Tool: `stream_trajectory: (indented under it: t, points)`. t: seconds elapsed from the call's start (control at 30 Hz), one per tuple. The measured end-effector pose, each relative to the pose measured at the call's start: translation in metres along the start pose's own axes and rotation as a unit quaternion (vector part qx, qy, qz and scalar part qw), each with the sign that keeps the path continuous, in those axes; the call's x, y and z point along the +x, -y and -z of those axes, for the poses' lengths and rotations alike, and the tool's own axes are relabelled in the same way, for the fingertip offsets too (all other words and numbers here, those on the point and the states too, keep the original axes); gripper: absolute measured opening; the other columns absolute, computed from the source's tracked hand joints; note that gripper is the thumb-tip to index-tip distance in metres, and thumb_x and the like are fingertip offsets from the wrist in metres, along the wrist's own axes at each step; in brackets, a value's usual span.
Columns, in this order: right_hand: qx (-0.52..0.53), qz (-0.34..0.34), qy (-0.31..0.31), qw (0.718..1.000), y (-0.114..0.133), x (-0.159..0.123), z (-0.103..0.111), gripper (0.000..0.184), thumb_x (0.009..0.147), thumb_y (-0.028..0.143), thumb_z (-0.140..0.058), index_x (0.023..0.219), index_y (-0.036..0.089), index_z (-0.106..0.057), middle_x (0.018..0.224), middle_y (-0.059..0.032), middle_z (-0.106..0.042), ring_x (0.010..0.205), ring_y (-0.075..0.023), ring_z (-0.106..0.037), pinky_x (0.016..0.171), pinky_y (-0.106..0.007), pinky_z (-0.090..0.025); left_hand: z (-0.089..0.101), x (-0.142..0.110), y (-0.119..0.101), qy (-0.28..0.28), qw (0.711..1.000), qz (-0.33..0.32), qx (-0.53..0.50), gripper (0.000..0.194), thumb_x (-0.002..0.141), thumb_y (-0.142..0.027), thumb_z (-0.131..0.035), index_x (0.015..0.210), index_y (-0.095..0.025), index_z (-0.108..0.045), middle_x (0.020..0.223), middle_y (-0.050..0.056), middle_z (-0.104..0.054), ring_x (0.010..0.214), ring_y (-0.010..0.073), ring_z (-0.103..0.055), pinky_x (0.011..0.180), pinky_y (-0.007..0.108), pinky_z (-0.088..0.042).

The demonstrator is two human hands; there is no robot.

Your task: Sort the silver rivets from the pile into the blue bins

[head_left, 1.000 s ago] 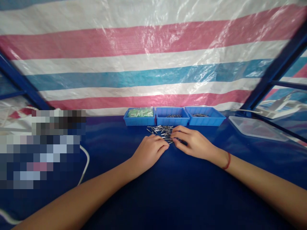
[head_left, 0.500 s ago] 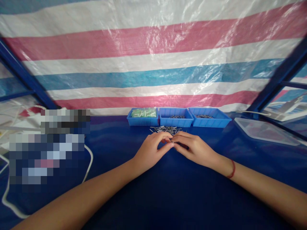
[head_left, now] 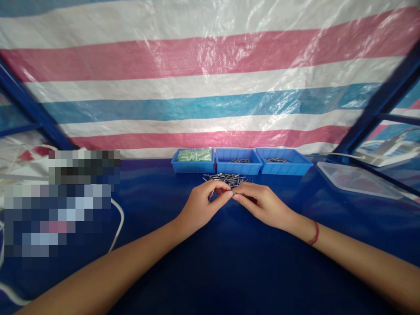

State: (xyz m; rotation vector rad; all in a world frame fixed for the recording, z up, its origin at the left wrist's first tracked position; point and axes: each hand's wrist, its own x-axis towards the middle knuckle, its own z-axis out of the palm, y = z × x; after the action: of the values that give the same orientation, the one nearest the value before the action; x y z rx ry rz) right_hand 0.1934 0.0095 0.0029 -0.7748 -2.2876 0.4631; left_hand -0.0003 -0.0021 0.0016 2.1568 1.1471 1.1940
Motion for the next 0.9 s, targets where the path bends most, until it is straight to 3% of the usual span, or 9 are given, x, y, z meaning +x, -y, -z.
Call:
stream_trajectory:
  t: [0.17, 0.4, 0.6, 0.77, 0.9]
  points:
    - [0.003, -0.003, -0.02, 1.0, -0.003, 0.0, -0.002, 0.017, 0.09, 0.028, -0.051, 0.09, 0.019, -0.065, 0.081, -0.0032, -0.066, 0.071, -0.013, -0.06, 0.066, -0.024, -0.047, -0.001, 0.0, 0.0, -0.016, 1.0, -0.018, 0.001, 0.007, 0.083, -0.022, -0.058, 0.084, -0.018, -0.064, 0.078, 0.0, -0.067, 0.07, 0.012, -0.059, 0.065, 0.023, -0.043]
    - [0.009, -0.037, -0.131, 0.991, -0.003, -0.001, -0.001, 0.011, 0.085, 0.025, -0.057, 0.09, 0.018, -0.065, 0.079, -0.0027, -0.064, 0.055, -0.0088, -0.052, 0.049, -0.021, -0.042, -0.003, -0.001, 0.001, -0.046, 0.998, -0.03, 0.004, 0.006, 0.083, -0.02, -0.058, 0.086, -0.019, -0.063, 0.08, -0.001, -0.067, 0.071, 0.0116, -0.059, 0.066, 0.022, -0.044]
    - [-0.001, 0.007, -0.172, 0.985, 0.007, -0.002, 0.002, 0.008, 0.083, 0.017, -0.057, 0.087, 0.017, -0.064, 0.076, -0.0022, -0.061, 0.053, -0.0076, -0.049, 0.048, -0.02, -0.041, -0.003, -0.001, 0.003, -0.033, 0.999, -0.029, 0.009, 0.007, 0.085, -0.022, -0.058, 0.088, -0.018, -0.063, 0.083, 0.0, -0.067, 0.074, 0.0122, -0.06, 0.07, 0.023, -0.045]
    - [-0.049, 0.092, -0.146, 0.984, 0.012, -0.004, 0.004, 0.004, 0.082, 0.014, -0.058, 0.084, 0.016, -0.061, 0.073, -0.0017, -0.062, 0.058, -0.0089, -0.053, 0.053, -0.021, -0.044, -0.002, 0.0, 0.004, 0.001, 0.999, -0.045, 0.019, 0.013, 0.088, -0.025, -0.052, 0.087, -0.018, -0.063, 0.084, 0.001, -0.067, 0.077, 0.0135, -0.061, 0.072, 0.025, -0.046]
    - [-0.125, 0.074, -0.174, 0.974, 0.0, 0.0, 0.02, 0.005, 0.084, 0.018, -0.055, 0.081, 0.017, -0.06, 0.072, -0.0011, -0.064, 0.054, -0.0085, -0.053, 0.052, -0.021, -0.043, 0.002, 0.002, 0.005, -0.007, 0.997, -0.042, 0.067, 0.022, 0.088, -0.026, -0.053, 0.108, -0.019, -0.057, 0.093, 0.003, -0.066, 0.081, 0.0145, -0.061, 0.077, 0.028, -0.047]
